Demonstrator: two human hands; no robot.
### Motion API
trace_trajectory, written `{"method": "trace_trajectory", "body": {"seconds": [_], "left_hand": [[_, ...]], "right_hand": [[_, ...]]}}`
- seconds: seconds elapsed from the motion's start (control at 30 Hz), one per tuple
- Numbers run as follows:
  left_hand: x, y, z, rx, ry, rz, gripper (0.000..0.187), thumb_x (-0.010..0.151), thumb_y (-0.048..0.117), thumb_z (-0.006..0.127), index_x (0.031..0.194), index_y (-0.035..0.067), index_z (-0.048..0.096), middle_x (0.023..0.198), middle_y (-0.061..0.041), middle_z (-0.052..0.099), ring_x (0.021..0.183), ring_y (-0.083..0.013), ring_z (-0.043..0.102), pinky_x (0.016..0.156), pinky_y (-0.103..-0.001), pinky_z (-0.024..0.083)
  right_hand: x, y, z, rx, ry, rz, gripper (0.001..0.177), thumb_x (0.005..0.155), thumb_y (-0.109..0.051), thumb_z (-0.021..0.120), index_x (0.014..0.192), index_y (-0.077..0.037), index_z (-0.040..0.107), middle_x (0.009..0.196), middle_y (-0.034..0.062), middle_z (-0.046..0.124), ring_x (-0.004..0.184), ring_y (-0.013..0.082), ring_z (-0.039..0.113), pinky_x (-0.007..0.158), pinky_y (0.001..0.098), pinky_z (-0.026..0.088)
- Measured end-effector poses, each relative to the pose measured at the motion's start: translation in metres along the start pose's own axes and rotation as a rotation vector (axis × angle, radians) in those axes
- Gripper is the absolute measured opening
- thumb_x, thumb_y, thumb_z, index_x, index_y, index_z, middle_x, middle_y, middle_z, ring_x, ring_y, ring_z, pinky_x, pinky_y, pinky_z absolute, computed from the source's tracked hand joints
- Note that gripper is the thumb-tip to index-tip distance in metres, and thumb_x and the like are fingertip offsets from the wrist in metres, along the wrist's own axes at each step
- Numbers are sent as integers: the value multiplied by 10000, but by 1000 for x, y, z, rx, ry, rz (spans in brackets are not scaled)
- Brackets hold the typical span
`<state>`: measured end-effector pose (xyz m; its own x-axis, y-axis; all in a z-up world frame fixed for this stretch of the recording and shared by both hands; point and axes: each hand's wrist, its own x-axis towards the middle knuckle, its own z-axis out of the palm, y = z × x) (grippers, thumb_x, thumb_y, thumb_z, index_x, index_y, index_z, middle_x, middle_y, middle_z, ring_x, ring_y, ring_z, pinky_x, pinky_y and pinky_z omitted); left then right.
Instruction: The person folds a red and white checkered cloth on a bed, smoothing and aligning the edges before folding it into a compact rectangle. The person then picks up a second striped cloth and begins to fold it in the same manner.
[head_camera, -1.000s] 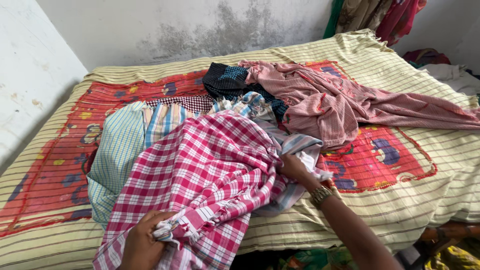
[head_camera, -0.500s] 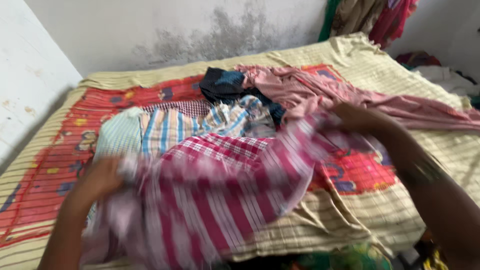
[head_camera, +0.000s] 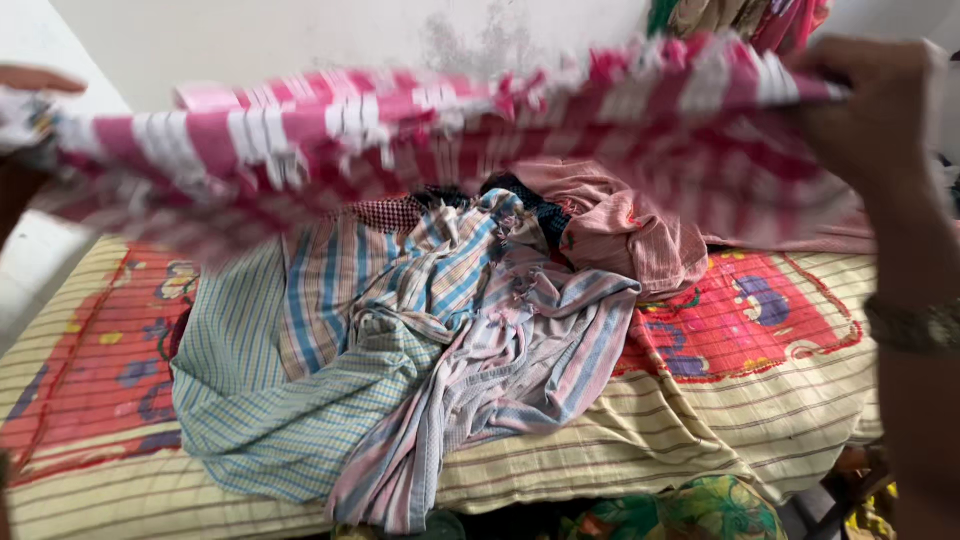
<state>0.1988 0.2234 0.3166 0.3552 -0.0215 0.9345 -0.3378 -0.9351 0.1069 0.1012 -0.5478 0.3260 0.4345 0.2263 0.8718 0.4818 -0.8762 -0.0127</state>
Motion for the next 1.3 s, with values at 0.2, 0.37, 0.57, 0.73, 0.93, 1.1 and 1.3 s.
{"method": "trace_trajectory", "body": {"seconds": [0.2, 0.37, 0.57, 0.73, 0.93, 1.1, 1.3], "left_hand": [[-137, -48, -103, -115, -533, 78, 405, 901, 223, 519, 1247, 112, 696, 1171, -109, 732, 1061, -261, 687, 940, -395, 541], [-264, -109, -157, -400, -1163, -49, 474, 929, 292, 458, 1305, 134, 700, 1214, -73, 737, 1099, -206, 689, 973, -361, 539], [-332, -126, -164, -665, -1584, -334, 564, 963, 374, 385, 1375, 159, 705, 1265, -30, 744, 1145, -141, 690, 1011, -319, 536], [-290, -67, -125, -713, -1423, -594, 585, 776, 190, 750, 1349, 105, 674, 1170, -100, 747, 1045, -178, 738, 901, -351, 572], [-177, -46, 12, 87, -1002, -582, 385, 804, 338, 832, 977, 2, 762, 769, -172, 717, 682, -295, 706, 705, -454, 555], [-141, -65, 170, -183, -283, -524, 398, 859, 382, 862, 1041, 51, 737, 942, -101, 762, 817, -241, 737, 746, -401, 561], [-200, -76, 251, -50, -183, -380, 477, 750, 292, 935, 1082, 17, 731, 1066, -209, 730, 963, -383, 680, 817, -474, 518]], "right_hand": [[-74, -6, -55, 342, -803, 27, 594, 563, -320, 872, 1104, -91, 783, 777, 48, 829, 693, 130, 785, 600, 314, 595], [-109, -62, -87, 601, -1604, 274, 412, 720, -437, 895, 981, -123, 843, 788, 40, 790, 696, 167, 806, 597, 338, 637], [-118, -109, -60, 759, -1831, 214, 372, 864, -413, 834, 925, -56, 748, 748, 37, 781, 675, 174, 778, 608, 364, 560], [-128, -74, 29, 384, -1517, 68, 522, 814, -411, 839, 1240, -138, 707, 1054, 89, 807, 954, 259, 754, 795, 412, 571], [-57, 35, 159, 11, -1080, 182, 495, 850, -426, 703, 1284, -194, 660, 1084, 84, 759, 983, 255, 722, 887, 421, 565], [-9, 63, 300, -94, -607, 382, 320, 976, -383, 696, 1072, -78, 700, 1011, 143, 712, 907, 307, 694, 825, 469, 562], [-95, 56, 362, -50, -166, 75, 485, 789, -307, 822, 1196, -74, 699, 1111, 177, 704, 1039, 408, 645, 909, 546, 466]]}}
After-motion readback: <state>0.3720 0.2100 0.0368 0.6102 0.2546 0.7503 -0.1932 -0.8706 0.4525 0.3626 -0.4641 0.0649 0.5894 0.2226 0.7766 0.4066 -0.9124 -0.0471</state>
